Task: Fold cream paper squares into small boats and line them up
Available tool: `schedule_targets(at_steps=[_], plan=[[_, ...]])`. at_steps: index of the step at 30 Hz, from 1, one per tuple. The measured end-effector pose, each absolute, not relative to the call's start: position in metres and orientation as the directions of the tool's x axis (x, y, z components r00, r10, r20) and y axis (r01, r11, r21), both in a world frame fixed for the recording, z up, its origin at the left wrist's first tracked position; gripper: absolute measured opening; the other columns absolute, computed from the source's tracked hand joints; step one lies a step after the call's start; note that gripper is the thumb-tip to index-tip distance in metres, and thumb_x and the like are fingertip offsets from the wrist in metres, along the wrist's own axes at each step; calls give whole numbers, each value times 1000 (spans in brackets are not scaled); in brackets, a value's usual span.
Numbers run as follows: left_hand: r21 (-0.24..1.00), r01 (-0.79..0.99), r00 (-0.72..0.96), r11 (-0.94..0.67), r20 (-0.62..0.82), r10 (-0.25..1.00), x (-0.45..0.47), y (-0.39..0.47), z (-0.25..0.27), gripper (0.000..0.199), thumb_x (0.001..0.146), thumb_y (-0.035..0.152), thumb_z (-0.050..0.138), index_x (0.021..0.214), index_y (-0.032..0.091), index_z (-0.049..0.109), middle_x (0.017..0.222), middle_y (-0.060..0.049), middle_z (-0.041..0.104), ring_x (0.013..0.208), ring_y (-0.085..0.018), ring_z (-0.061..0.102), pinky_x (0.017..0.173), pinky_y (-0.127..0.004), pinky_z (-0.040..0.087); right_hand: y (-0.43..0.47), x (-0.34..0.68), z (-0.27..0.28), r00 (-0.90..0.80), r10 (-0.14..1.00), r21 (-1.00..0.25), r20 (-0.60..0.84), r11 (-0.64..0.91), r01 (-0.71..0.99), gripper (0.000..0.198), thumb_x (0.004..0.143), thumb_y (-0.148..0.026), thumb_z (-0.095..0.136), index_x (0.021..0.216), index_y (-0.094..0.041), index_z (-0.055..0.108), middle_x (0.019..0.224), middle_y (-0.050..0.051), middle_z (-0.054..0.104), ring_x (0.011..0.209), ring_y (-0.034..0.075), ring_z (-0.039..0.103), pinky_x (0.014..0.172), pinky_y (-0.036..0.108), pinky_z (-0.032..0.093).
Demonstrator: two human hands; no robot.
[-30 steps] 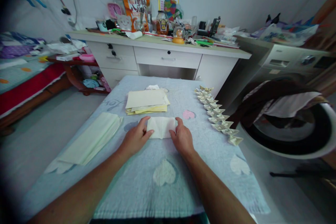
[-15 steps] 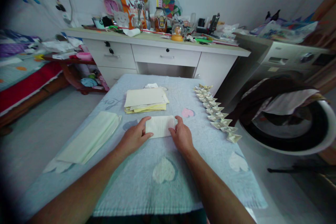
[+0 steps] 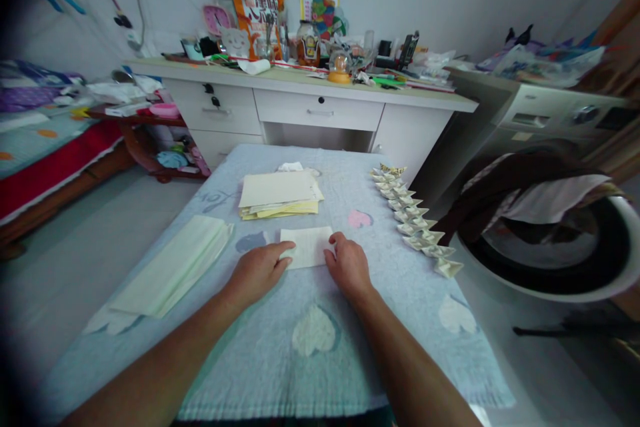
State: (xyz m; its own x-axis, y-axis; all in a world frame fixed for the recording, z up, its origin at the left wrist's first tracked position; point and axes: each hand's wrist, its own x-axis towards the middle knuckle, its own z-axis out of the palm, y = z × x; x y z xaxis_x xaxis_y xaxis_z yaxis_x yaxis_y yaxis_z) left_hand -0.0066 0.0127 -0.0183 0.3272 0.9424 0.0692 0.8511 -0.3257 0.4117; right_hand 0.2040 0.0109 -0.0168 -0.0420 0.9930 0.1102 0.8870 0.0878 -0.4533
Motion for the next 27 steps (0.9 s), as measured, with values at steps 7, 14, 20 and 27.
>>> schedule_targets(at_steps=[7,14,20,27], plan=[[322,888,330,-328,50,943,-4,11,-16,37,91,27,44,125,22,56,109,-10,70,95,-24,66,83,-35,47,11,205,-17,-49,993,-453,112,95,886,16,82,-23,56,97,-19,56,65,-2,55,63,15,50,59,23,30],[197,938,288,-284,7,958,2,9,-13,38,92,28,41,128,21,52,108,-9,70,92,-21,67,80,-33,48,9,205,-15,-40,994,-462,100,82,883,16,83,-23,55,98,-18,57,67,-1,56,65,14,51,61,23,31],[154,944,297,-291,-12,955,4,8,-12,38,93,28,37,127,20,52,104,-10,70,88,-22,67,77,-35,49,10,206,-16,-43,994,-459,103,86,884,16,84,-25,55,98,-18,58,69,0,56,66,15,51,62,23,32],[140,944,303,-300,-7,953,2,8,-13,37,93,28,38,126,21,52,101,-9,70,87,-23,67,77,-36,48,10,207,-20,-58,992,-470,109,103,877,17,84,-25,53,98,-18,57,67,-1,54,65,15,50,61,23,31]])
